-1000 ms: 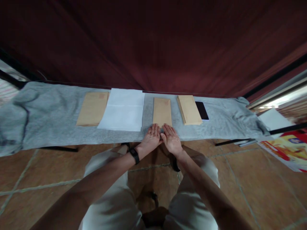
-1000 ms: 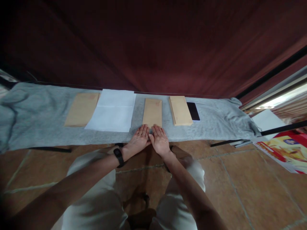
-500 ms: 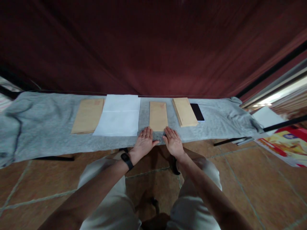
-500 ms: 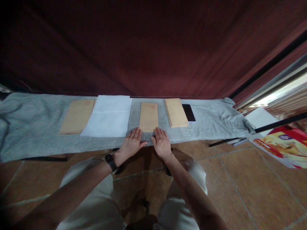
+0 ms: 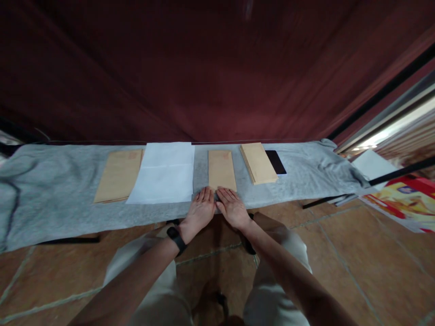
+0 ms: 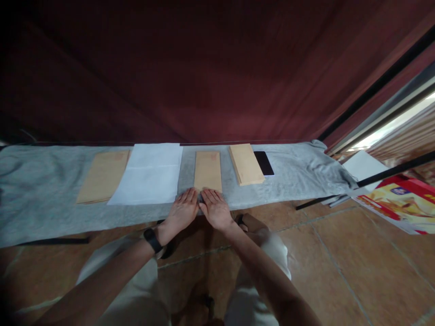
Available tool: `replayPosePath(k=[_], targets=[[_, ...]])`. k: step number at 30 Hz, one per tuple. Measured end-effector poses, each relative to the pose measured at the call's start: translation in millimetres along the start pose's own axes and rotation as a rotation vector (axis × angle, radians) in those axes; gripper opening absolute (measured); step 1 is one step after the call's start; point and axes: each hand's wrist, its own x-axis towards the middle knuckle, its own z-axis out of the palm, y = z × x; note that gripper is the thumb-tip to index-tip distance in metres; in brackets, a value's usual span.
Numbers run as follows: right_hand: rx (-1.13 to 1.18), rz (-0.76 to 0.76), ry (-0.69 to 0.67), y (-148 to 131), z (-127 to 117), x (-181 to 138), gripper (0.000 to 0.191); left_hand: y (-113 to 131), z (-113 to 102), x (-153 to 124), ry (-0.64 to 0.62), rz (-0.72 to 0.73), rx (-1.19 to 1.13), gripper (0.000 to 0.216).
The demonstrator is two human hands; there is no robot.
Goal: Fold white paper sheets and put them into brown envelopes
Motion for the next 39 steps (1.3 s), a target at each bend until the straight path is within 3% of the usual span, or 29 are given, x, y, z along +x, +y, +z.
replayPosePath(k=[17,22,26,33,39], targets=[[-0.080,0.136,0.110,15,-6,-14,0.049,-15,2,8,0.091,-0.089,-0.288,0.029],[-0.103,0.169,0.115,14,-5,-13,0.048,-19,5,21,0.140,-0.205,-0.423,0.032],[-0.126,0.175,0.113,12,-6,-10,0.046,-23,4,34,0.051,-0.351,-0.565,0.031],[-0.161,0.196,0.077,9,-11,-5,0.039,-31,2,49,-0.043,-0.583,-0.847,0.049],[-0.193,0.206,0.055,8,-15,0,0.033,-29,5,55,-0.005,-0.619,-1.164,0.014]])
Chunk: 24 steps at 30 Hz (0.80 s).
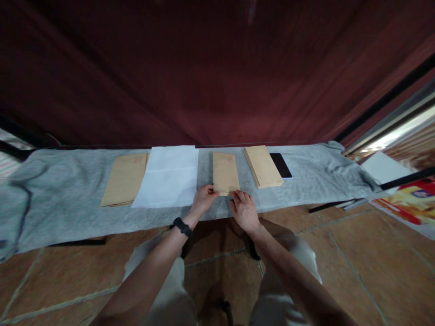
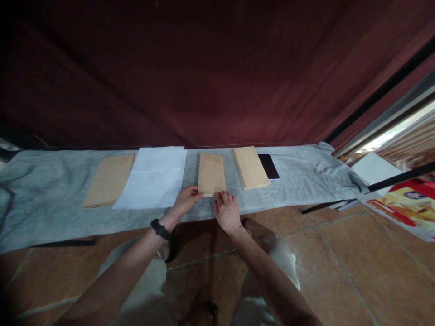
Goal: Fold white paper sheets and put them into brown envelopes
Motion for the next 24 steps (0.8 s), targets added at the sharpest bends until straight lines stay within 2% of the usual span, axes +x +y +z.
replayPosePath(k=[2,6,11,14,17,20,24], targets=[[0.006,-0.003,0.007,0,-1,2,0.031,3,4,-2,-0.028,0.003,-0.092,0.009],[0.023,-0.002,0.043,0,-4,8,0.034,14,8,-9,-0.093,0.021,-0.281,0.015],[0.017,0.064,0.062,-2,-8,16,0.039,28,9,-16,-0.190,0.120,-0.334,0.021],[0.147,0.132,0.091,4,-9,21,0.041,33,9,-17,-0.278,0.189,-0.384,0.027],[0.491,0.250,0.239,15,-9,30,0.035,30,10,-16,-0.288,0.158,-0.429,0.039],[0.993,0.433,0.342,22,-7,39,0.038,23,13,-15,-0.240,0.032,-0.461,0.048],[1.617,0.683,0.234,10,1,42,0.041,15,18,-16,-0.302,-0.073,-0.574,0.050]])
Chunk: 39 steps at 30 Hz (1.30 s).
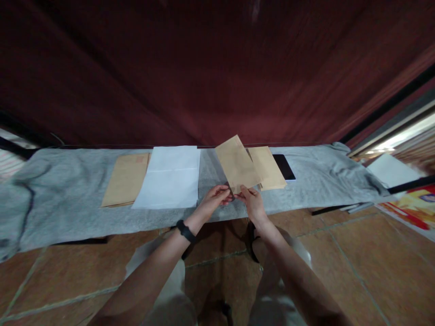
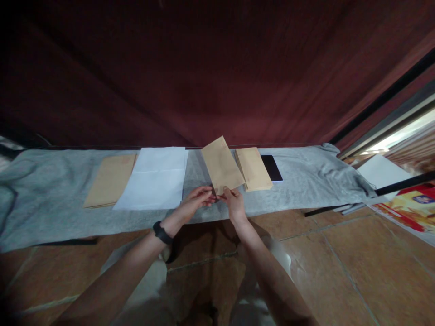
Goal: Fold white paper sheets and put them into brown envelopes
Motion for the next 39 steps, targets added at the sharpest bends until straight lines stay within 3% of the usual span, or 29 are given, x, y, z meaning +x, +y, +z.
replayPosePath(k=[3,8,13,16,19,23,25,30,33,39], targets=[[0.184,0.180,-0.057,9,10,-8,0.038,-5,0,0,0.034,0.005,-0.037,0.047],[0.259,0.280,-0.118,15,16,-13,0.029,-10,0,3,0.105,0.039,-0.037,0.043],[0.169,0.351,-0.224,12,11,-13,0.026,-4,-6,6,0.136,0.056,0.039,0.036],[-0.087,0.377,-0.384,8,4,-16,0.031,1,-14,10,0.150,0.026,0.132,0.031],[-0.388,0.198,-0.447,4,-1,-20,0.041,3,-22,13,0.161,-0.001,0.226,0.030],[-0.871,-0.432,-0.372,3,-2,-24,0.037,3,-27,15,0.155,-0.013,0.324,0.029],[-1.111,-0.623,-0.428,6,-1,-27,0.041,4,-28,15,0.195,0.009,0.413,0.026],[-1.446,-0.716,-0.522,22,-2,-33,0.053,12,-24,8,0.313,0.098,0.840,0.037],[-1.476,-0.723,-0.544,24,-4,-32,0.054,12,-20,2,0.315,0.113,1.023,0.044],[-1.464,-0.726,-0.538,20,-12,-30,0.053,8,-20,-3,0.268,0.136,1.214,0.035]])
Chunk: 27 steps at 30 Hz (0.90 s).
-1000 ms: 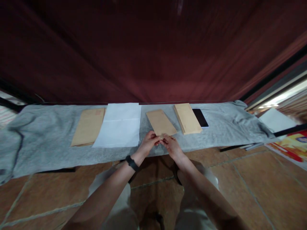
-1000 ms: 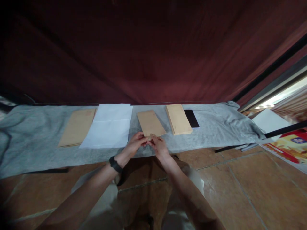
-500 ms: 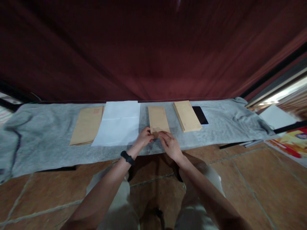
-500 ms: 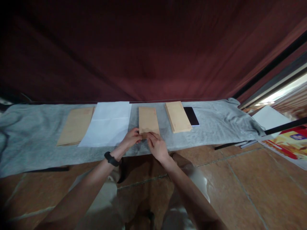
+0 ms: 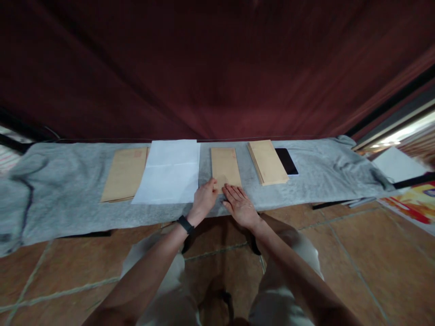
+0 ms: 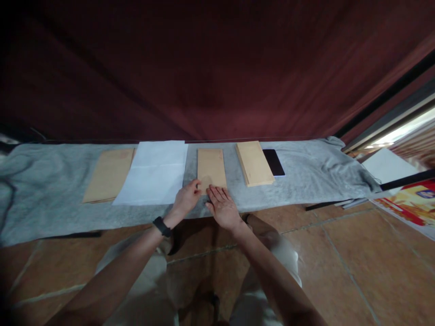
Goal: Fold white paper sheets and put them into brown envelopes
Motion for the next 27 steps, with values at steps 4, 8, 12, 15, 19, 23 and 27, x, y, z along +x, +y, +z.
replayPosePath(k=[4,8,12,15,19,23,27], targets=[[-0.014,0.026,0.010,4,0,-5,0.055,1,0,-4,0.001,0.022,0.121,0.029],[-0.015,0.029,0.002,7,0,-8,0.054,8,4,-14,0.069,0.173,0.308,0.029],[-0.008,0.032,-0.010,9,-1,-7,0.052,15,15,-27,0.049,0.417,0.346,0.036],[-0.004,0.026,-0.029,11,-2,-8,0.053,17,25,-37,0.034,0.492,0.380,0.048],[-0.010,0.032,-0.042,15,-3,-11,0.054,14,37,-48,0.034,0.463,0.406,0.057],[-0.009,0.036,-0.055,19,-5,-14,0.054,11,44,-53,0.026,0.417,0.349,0.060],[-0.012,0.037,-0.063,20,-8,-15,0.054,9,47,-55,0.019,0.413,0.322,0.063]])
